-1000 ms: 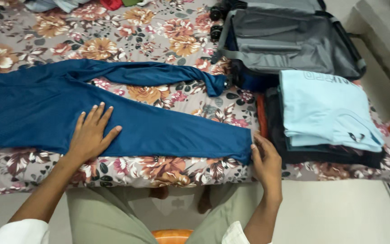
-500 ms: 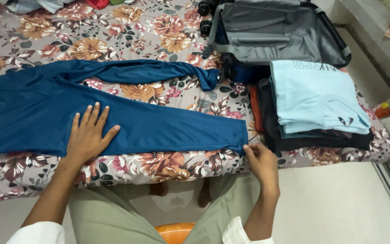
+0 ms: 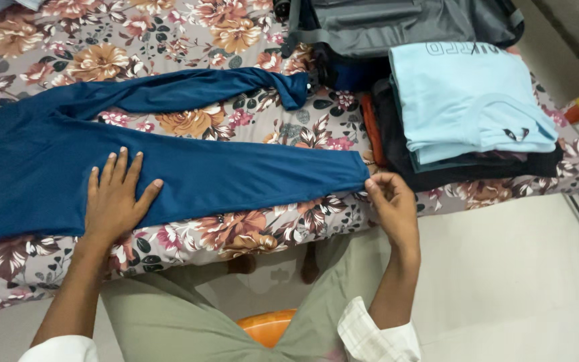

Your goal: The person folds a light blue t-shirt and then a pair of blue leggings by hand on a bed, placing the folded clothes onto a stack next to an open suitcase.

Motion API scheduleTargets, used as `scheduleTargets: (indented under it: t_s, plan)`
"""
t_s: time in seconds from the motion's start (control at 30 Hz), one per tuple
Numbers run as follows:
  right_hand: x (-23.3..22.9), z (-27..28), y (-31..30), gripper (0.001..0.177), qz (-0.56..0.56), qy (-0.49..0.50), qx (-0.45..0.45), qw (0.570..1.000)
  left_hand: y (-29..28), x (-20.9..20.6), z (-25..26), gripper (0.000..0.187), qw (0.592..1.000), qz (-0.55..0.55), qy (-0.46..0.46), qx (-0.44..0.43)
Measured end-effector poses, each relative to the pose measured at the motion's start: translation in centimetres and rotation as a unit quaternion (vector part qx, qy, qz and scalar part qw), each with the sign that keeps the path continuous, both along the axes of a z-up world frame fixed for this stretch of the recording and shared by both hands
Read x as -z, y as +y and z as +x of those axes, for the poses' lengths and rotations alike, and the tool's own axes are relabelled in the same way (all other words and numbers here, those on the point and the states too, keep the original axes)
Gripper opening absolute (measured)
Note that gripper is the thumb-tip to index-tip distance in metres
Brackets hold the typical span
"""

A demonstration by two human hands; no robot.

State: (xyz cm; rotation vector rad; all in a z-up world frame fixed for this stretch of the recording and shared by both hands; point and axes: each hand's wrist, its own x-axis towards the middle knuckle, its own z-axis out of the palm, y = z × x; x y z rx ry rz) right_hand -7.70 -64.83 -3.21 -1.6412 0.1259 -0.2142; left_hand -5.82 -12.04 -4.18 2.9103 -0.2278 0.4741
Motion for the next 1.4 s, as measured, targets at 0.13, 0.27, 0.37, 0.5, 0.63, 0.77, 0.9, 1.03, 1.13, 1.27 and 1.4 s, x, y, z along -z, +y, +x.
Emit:
scheduleTargets:
  t_s: [0.13, 0.27, 0.37, 0.5, 0.63, 0.77, 0.9, 1.03, 1.13, 1.27, 1.4]
  plan:
    - [-0.5, -0.2, 0.0, 0.016, 0.078, -0.024, -0.024, 0.996, -0.2, -0.2, -0.1, 0.078, 1.0, -0.003, 0.002, -0.001]
    - [-0.4, -0.1, -0.2, 0.018, 0.14, -0.003, -0.046, 0.989, -0.2, 0.0, -0.1, 0.077, 1.0, -0.002, 0.001, 0.001]
    - [-0.2, -0.2, -0.9, 0.02, 0.113, 0.126, -0.034, 0.985, -0.2, 0.0, 0.1, 0.077, 1.0, -0.002, 0.002, 0.001]
    - [0.6, -0.3, -1.5, 0.027, 0.055, 0.135, -0.038, 0.989, 0.0, 0.3, 0.2, 0.078, 1.0, 0.006, 0.002, -0.002]
    - [0.7, -0.6, -1.9, 0.034, -0.013, 0.138, -0.002, 0.99, 0.3, 0.8, 0.3, 0.079, 1.0, 0.006, 0.007, -0.004]
    - [0.3, -0.5, -1.4, 0.037, -0.072, 0.125, 0.014, 0.99, -1.2, 0.7, 0.7, 0.08, 0.999, 0.027, 0.017, -0.024]
    - [-0.1, -0.2, -0.1, 0.04, -0.027, 0.144, 0.03, 0.989, -7.9, -0.4, 0.4, 0.08, 0.998, 0.011, -0.019, 0.062]
    - [0.2, 0.1, 0.2, 0.037, 0.007, 0.143, 0.029, 0.989, -17.3, -1.5, 0.2, 0.079, 0.979, -0.002, 0.01, 0.205]
    - [1.0, 0.3, 0.1, 0.031, 0.039, 0.12, 0.017, 0.992, -22.7, -2.0, 0.4, 0.08, 0.962, -0.01, 0.009, 0.271]
    - [1.0, 0.0, -0.2, 0.023, -0.029, 0.063, 0.029, 0.997, -25.8, -2.1, 0.3, 0.081, 0.959, -0.034, 0.009, 0.281]
    - [0.4, -0.2, 0.3, 0.022, -0.05, 0.099, 0.067, 0.992, -25.6, -2.3, 0.0, 0.081, 0.958, -0.032, -0.021, 0.286]
